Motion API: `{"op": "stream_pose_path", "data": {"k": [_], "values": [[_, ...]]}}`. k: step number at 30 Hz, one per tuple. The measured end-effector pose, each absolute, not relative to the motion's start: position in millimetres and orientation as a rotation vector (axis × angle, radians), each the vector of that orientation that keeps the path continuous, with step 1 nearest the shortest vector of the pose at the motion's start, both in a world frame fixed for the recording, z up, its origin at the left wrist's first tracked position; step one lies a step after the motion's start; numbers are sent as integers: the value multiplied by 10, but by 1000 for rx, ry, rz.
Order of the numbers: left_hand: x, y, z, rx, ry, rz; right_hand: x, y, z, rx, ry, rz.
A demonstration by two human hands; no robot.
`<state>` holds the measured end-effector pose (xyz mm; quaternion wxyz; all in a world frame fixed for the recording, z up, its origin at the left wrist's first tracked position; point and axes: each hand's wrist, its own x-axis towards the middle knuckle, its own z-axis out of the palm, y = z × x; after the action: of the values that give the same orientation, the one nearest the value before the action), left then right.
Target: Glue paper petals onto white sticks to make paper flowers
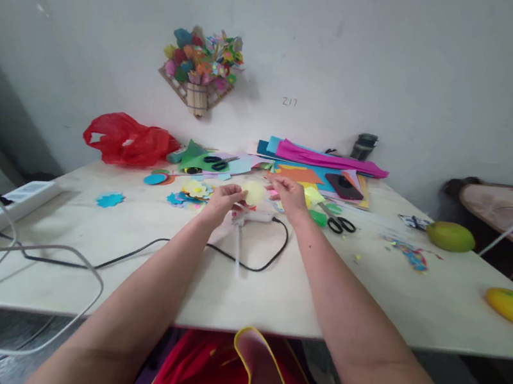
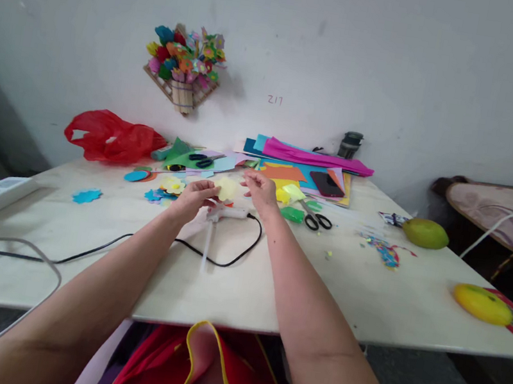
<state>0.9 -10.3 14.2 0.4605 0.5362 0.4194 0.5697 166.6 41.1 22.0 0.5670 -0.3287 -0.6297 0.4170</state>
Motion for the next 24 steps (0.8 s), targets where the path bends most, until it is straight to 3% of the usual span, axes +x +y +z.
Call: {"op": "stream_pose_path", "data": {"k": [6,14,24], "values": [[11,-113,160,1358,1022,1368,1671,430,207,-853,-1577,1083],[-3,-68,120,1393,1101,1384,1572,392,196,-901,-1646,977],[-233,17,156,1239,1253,1627,1840,501,270,-1085,-1477,929]]}}
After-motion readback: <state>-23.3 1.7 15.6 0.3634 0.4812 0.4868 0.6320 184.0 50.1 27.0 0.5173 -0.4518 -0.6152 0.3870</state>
